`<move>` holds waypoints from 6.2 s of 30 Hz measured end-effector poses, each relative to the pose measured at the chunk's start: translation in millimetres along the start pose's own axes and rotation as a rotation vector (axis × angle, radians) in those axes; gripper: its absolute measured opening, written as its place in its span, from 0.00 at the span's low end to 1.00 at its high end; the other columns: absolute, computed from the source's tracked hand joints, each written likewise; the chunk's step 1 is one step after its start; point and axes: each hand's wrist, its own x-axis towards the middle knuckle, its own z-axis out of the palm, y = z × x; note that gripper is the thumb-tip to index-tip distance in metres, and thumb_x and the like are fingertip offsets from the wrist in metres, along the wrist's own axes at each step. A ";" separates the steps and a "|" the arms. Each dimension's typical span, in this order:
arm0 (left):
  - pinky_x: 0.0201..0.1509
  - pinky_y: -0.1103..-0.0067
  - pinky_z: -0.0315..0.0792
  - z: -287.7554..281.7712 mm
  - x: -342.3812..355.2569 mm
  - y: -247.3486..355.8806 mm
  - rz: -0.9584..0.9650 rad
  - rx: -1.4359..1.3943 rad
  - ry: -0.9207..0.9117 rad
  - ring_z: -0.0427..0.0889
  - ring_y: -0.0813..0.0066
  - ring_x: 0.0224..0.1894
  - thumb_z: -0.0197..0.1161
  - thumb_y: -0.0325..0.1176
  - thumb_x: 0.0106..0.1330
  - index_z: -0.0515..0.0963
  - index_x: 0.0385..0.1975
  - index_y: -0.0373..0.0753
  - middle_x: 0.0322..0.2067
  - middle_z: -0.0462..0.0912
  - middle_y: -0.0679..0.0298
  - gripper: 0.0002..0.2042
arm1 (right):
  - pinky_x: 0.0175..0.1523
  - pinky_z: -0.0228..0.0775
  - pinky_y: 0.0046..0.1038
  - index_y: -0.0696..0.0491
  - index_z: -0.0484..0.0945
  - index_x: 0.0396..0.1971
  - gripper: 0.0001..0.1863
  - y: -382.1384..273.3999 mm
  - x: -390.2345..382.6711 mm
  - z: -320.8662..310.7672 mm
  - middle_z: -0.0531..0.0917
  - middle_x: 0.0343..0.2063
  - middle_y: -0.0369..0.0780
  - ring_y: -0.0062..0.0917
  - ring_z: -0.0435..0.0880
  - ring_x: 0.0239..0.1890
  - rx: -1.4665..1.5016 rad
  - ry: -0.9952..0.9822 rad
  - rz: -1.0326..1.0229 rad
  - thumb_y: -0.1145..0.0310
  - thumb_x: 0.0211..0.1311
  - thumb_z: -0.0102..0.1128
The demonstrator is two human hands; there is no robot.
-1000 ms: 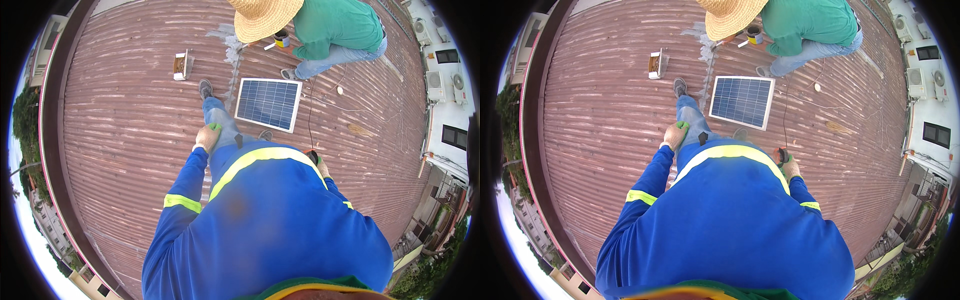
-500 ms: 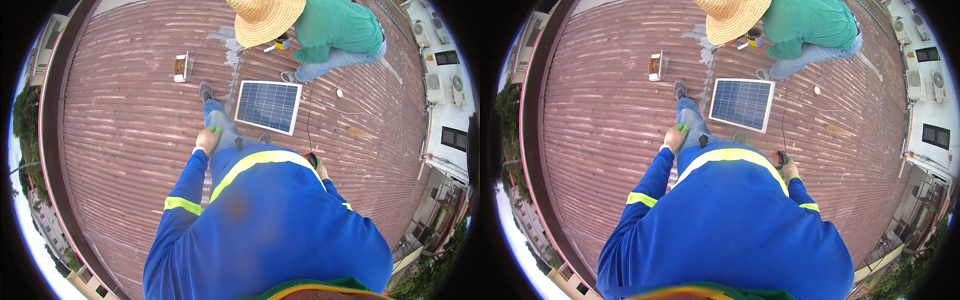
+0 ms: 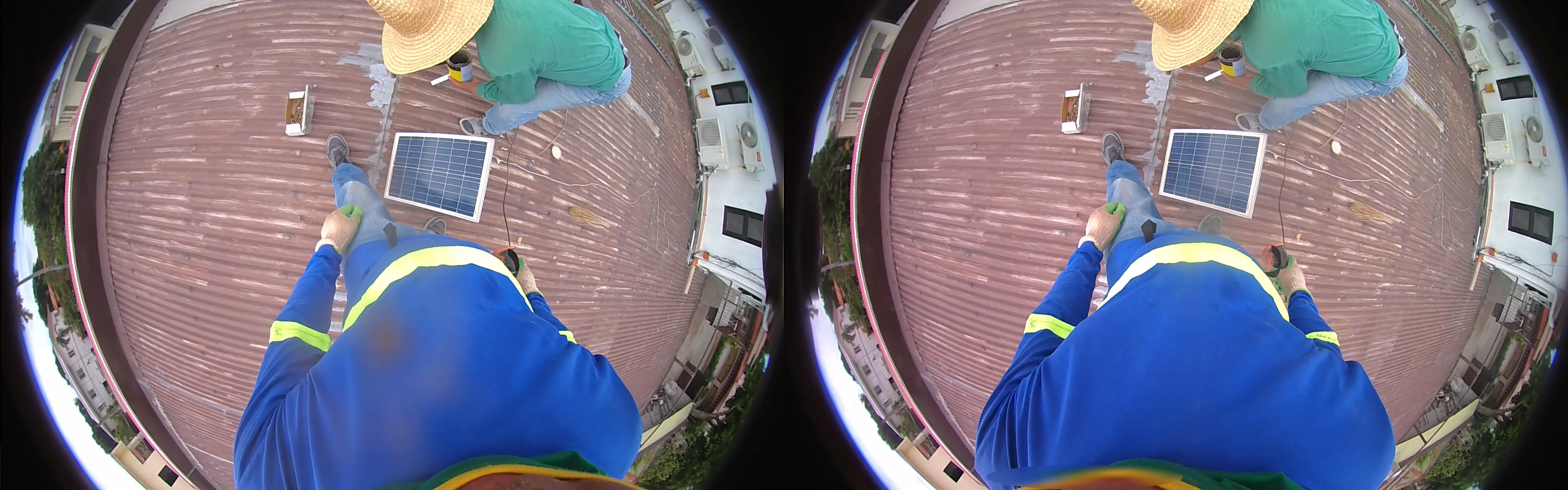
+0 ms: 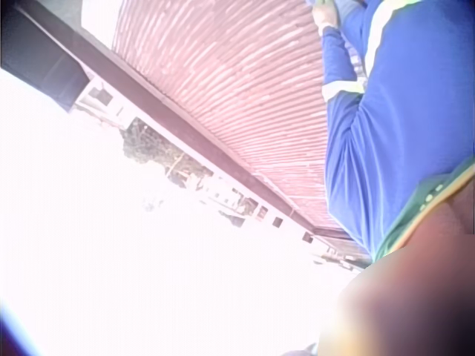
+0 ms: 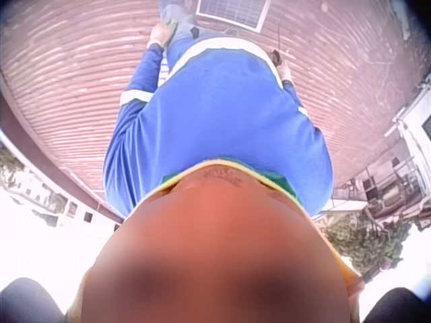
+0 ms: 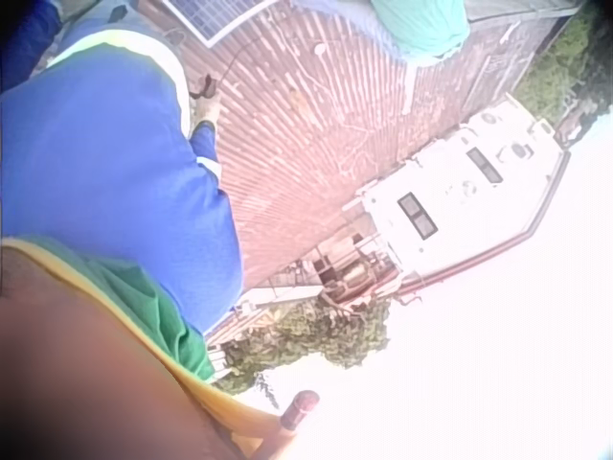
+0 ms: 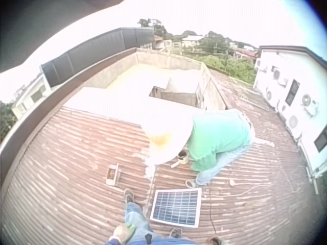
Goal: The person positions a solar panel on a corrugated metal roof and uses a corded drill to secure it with screws. The person also handles a small box of screws and briefly wipes the roof surface near the panel.
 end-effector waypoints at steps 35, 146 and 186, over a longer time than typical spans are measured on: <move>0.56 0.55 0.77 1.3 0.6 -2.9 -0.020 0.010 -0.003 0.85 0.41 0.51 0.61 0.51 0.70 0.86 0.50 0.44 0.46 0.88 0.45 0.20 | 0.58 0.76 0.48 0.55 0.75 0.57 0.32 5.1 7.2 4.4 0.86 0.49 0.58 0.55 0.84 0.56 0.010 -0.059 0.017 0.53 0.57 0.72; 0.59 0.59 0.78 198.1 994.4 82.5 0.657 0.942 -0.129 0.85 0.51 0.57 0.65 0.52 0.70 0.83 0.57 0.46 0.53 0.87 0.53 0.22 | 0.63 0.77 0.44 0.44 0.60 0.79 0.45 -158.6 208.5 272.9 0.81 0.62 0.54 0.47 0.83 0.63 0.408 -0.003 0.999 0.59 0.63 0.71; 0.63 0.53 0.79 214.5 1005.5 102.6 0.944 1.068 -0.170 0.81 0.39 0.62 0.62 0.38 0.73 0.68 0.72 0.53 0.70 0.71 0.49 0.27 | 0.64 0.75 0.39 0.50 0.63 0.77 0.45 -174.9 220.0 300.0 0.81 0.62 0.52 0.41 0.84 0.62 0.447 0.090 1.128 0.59 0.61 0.73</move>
